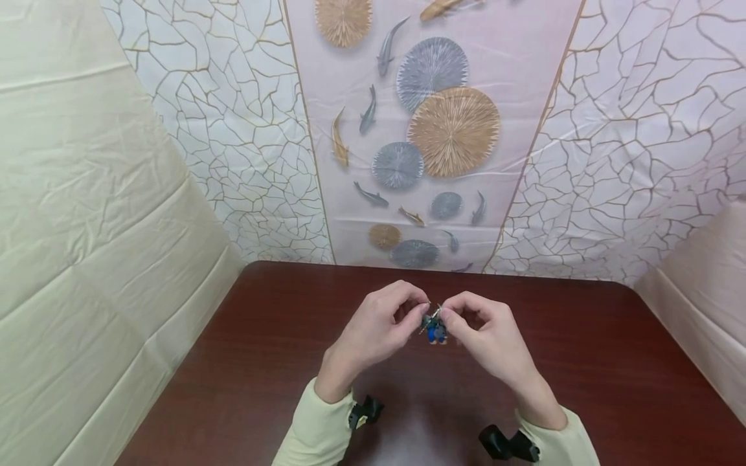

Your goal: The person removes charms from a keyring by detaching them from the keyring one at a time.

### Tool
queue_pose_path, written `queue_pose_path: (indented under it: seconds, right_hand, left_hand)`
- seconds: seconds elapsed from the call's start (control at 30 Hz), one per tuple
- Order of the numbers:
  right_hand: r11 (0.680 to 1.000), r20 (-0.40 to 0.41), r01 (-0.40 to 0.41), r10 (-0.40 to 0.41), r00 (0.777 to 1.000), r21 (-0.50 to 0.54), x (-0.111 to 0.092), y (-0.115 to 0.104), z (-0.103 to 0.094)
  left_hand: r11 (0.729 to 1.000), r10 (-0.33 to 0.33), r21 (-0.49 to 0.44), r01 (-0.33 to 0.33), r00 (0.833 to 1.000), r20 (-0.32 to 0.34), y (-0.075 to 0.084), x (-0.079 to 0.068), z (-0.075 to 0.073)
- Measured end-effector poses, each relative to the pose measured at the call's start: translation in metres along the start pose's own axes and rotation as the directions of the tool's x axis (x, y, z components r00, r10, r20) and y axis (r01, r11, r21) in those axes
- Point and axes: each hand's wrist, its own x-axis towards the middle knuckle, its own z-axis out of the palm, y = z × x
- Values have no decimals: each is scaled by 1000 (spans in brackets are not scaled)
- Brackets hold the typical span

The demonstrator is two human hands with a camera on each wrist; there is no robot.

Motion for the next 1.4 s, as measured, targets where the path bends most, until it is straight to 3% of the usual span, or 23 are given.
queue_pose_path:
  seconds: [0.3, 0.57, 0.7, 0.93, 1.17, 1.4]
  right_hand:
    - [998, -6, -62, 62, 998, 19, 2, 2, 0]
    - [990, 0, -94, 95, 995, 100, 5, 4, 2]
    - [965, 11, -137, 138, 990, 222, 8, 7, 2]
    - [880, -8, -145, 167, 986, 452, 9, 16, -4]
    - [838, 9, -211, 239, 971, 503, 11, 21, -5]
    - [828, 42, -222, 234, 971, 514, 10, 24, -7]
  left_hand:
    - [1000, 8, -4, -8, 1000, 9, -3, -1, 0]
    - [998, -44, -37, 45, 999, 32, -13, -4, -9]
    - [997, -76, -27, 78, 996, 44, -21, -8, -13]
    - [990, -121, -64, 125, 991, 62, -34, -16, -21]
    - [981, -180, -62, 183, 983, 39, -43, -26, -31]
    - [980, -195, -34, 196, 980, 32, -53, -35, -42]
